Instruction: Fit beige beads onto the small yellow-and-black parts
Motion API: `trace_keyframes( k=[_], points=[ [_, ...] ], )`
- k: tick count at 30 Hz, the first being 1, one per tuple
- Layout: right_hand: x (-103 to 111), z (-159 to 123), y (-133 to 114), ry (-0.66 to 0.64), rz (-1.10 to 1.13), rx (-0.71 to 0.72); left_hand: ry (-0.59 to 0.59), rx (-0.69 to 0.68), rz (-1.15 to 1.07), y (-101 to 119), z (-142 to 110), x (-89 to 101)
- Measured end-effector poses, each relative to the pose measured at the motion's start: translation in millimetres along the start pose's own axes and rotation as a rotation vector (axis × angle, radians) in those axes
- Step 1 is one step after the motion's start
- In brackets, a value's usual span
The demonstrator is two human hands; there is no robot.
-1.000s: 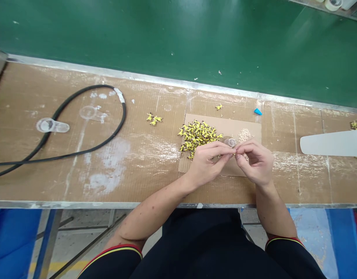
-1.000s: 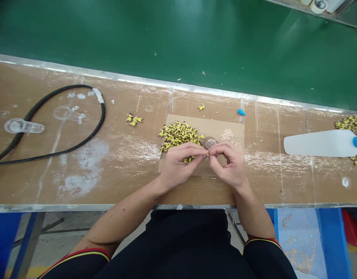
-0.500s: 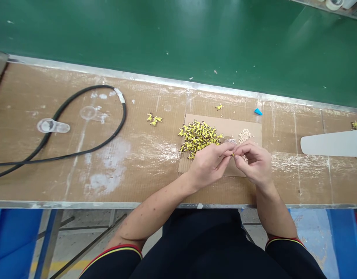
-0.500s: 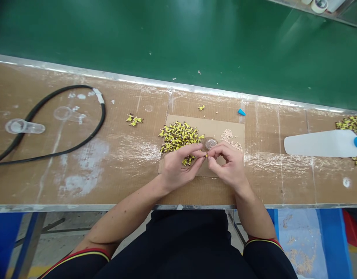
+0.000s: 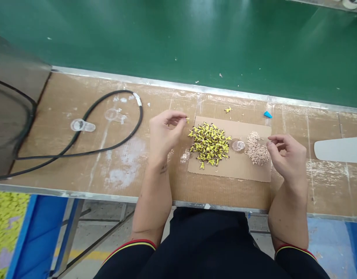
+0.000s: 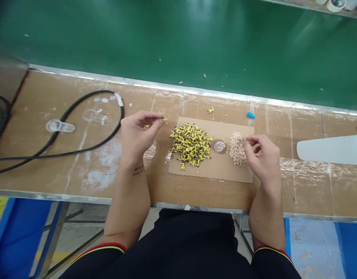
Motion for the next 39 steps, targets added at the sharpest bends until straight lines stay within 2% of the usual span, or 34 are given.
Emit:
trace_keyframes(
  k=[3, 6, 9, 13, 14, 15, 17, 20, 22, 25, 28, 32, 36, 39],
  points=[
    [-9, 4, 21, -0.122, -0.215, 0.024, -0.002, 0.099, 0.175, -36, 12, 11.0],
    [-19, 2, 39, -0.237, -0.302, 0.027, -0.018, 0.082, 0.298, -51, 15, 11.8],
    [-25, 1, 46, -0.297, -0.309, 0.008, 0.033, 0.002, 0.345, -46, 18, 15.4],
    [-27, 0, 41, -0.309, -0.323, 0.023, 0.143, -0.069, 0.266, -21, 18, 32.8],
    [-27, 0, 40, -0.308, -0.342, 0.031, 0.109, -0.092, 0.237, -13, 17, 34.2],
    [-28, -1, 39, -0.309, -0.361, 0.042, 0.024, -0.123, 0.205, -4, 16, 31.9],
    [-30, -3, 37, -0.314, -0.386, 0.065, -0.287, -0.186, 0.137, 14, 5, 17.1],
    [-32, -5, 36, -0.307, -0.389, 0.091, -0.836, -0.236, 0.017, 37, -32, -7.3],
    [-32, -5, 37, -0.302, -0.388, 0.085, -1.041, -0.269, -0.026, 48, -55, -16.5],
    [-31, -4, 37, -0.309, -0.391, 0.056, -1.109, -0.299, 0.179, 46, -76, -32.7],
    [-31, -4, 34, -0.352, -0.408, 0.031, -1.089, -0.263, 0.52, 34, -85, -46.2],
    [-35, -6, 28, -0.428, -0.445, 0.001, -1.064, -0.242, 0.808, 32, -88, -52.2],
    [-25, 0, 22, -0.381, -0.392, 0.013, -1.046, -0.235, 0.925, 32, -89, -50.8],
    [-18, -5, -7, -0.401, -0.149, 0.173, -1.057, -0.238, 0.928, 30, -91, -50.9]
  ],
)
Point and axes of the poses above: each hand's wrist, its own z-axis towards the middle knuckle, its own x-axis out of the back of the hand, y = z × x, the point moved 8 cm from there along z, towards the middle knuckle, and after that the axes turned 11 degrees about y, right-handed, at the moved point
